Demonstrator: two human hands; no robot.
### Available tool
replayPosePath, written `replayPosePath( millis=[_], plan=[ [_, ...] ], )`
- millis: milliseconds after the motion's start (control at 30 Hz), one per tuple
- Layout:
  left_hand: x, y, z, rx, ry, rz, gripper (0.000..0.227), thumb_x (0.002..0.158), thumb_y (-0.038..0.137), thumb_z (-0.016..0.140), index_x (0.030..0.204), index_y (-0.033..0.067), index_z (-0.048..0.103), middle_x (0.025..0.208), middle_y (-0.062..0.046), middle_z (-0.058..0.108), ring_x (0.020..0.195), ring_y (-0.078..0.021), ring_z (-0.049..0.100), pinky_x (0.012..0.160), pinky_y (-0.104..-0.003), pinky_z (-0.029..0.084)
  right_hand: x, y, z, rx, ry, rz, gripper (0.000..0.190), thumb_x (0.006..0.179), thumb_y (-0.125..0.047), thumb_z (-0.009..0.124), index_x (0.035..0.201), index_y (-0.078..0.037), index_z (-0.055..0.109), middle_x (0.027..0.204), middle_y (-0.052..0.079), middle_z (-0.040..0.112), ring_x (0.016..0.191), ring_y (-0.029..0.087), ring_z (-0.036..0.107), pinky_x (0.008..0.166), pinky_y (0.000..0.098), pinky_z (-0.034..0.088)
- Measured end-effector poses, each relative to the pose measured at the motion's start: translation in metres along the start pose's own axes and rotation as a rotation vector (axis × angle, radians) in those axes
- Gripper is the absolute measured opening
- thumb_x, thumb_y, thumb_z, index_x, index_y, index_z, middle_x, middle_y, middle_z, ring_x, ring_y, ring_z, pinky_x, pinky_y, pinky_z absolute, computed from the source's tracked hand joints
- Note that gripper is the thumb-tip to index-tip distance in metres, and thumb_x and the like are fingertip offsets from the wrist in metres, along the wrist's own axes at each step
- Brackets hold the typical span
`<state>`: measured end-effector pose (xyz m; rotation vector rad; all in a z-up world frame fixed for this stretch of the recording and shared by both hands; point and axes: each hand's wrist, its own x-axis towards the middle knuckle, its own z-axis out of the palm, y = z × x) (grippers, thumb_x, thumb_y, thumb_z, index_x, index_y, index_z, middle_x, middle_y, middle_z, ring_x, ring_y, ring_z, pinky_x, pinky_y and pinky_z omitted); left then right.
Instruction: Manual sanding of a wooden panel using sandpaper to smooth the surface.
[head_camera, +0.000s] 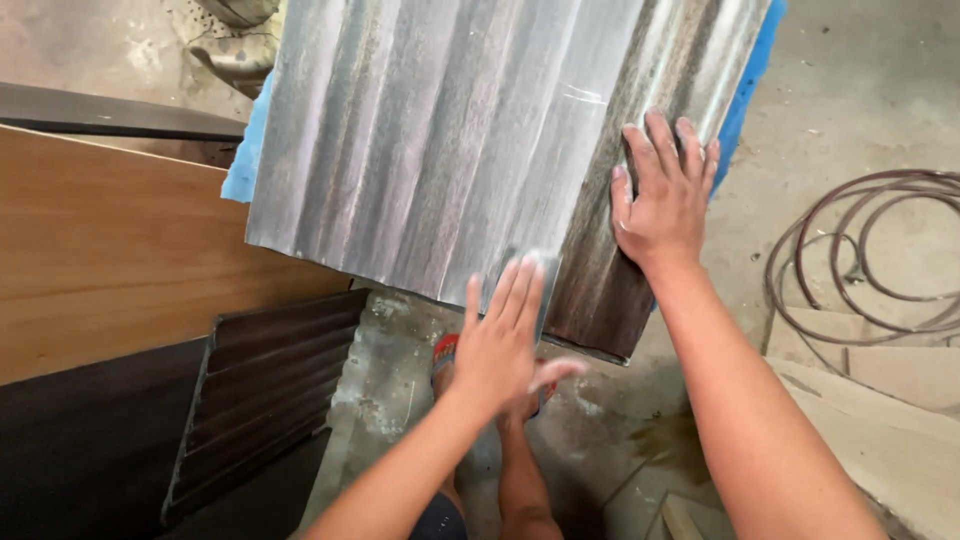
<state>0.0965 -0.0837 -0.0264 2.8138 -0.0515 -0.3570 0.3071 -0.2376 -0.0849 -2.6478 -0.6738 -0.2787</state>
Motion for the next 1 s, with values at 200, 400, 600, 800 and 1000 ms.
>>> replayPosePath(
  millis=[200,400,600,800,1000],
  plan=[
    [0.136,-0.008,-0.021,0.004,0.186,0.014,0.125,0.074,0.098,0.035,0.159,0.0058,0.034,0.166,-0.013,0.036,0.158,-0.0249,0.027,0.125,-0.065,0.022,-0.003,0.013,0.011,-0.018,-0.012,-0.024,0.046,0.106,-0.033,0.057,0.149,-0.016,0.058,0.159,0.008,0.049,0.145,0.038,0.037,0.118,0.0635,0.017],
    [0.047,-0.001,-0.020,0.055,0.076,0.019,0.121,0.078,0.095,0.025,0.160,0.0051,0.032,0.167,-0.013,0.033,0.158,-0.0260,0.022,0.125,-0.064,0.012,0.000,0.000,-0.001,-0.005,-0.029,0.022,0.045,0.105,-0.031,0.054,0.149,-0.020,0.055,0.159,0.004,0.048,0.146,0.037,0.037,0.119,0.0638,0.019],
    [0.047,0.002,-0.018,0.036,-0.020,-0.028,0.124,0.076,0.094,0.038,0.159,0.0030,0.030,0.167,-0.015,0.030,0.157,-0.0270,0.023,0.124,-0.064,0.017,-0.001,-0.001,0.000,-0.003,-0.020,0.024,0.046,0.104,-0.033,0.055,0.148,-0.020,0.057,0.158,0.005,0.049,0.146,0.036,0.038,0.119,0.0638,0.019],
    [0.212,-0.011,-0.027,0.087,0.144,-0.029,0.115,0.082,0.089,0.041,0.160,0.0048,0.033,0.166,-0.014,0.035,0.158,-0.0268,0.025,0.125,-0.065,0.019,0.000,-0.007,-0.001,-0.100,-0.051,0.080,0.053,0.092,-0.035,0.062,0.144,-0.026,0.061,0.157,-0.001,0.052,0.146,0.031,0.041,0.122,0.0576,0.023],
    [0.319,-0.005,-0.109,0.007,-0.102,-0.059,0.126,0.074,0.093,0.007,0.163,0.0031,0.000,0.173,-0.010,-0.001,0.159,-0.0245,-0.004,0.126,-0.056,-0.004,0.002,-0.014,-0.015,-0.039,-0.053,0.022,0.044,0.104,-0.028,0.056,0.146,-0.015,0.057,0.155,0.007,0.052,0.144,0.038,0.043,0.120,0.0637,0.023]
  ],
)
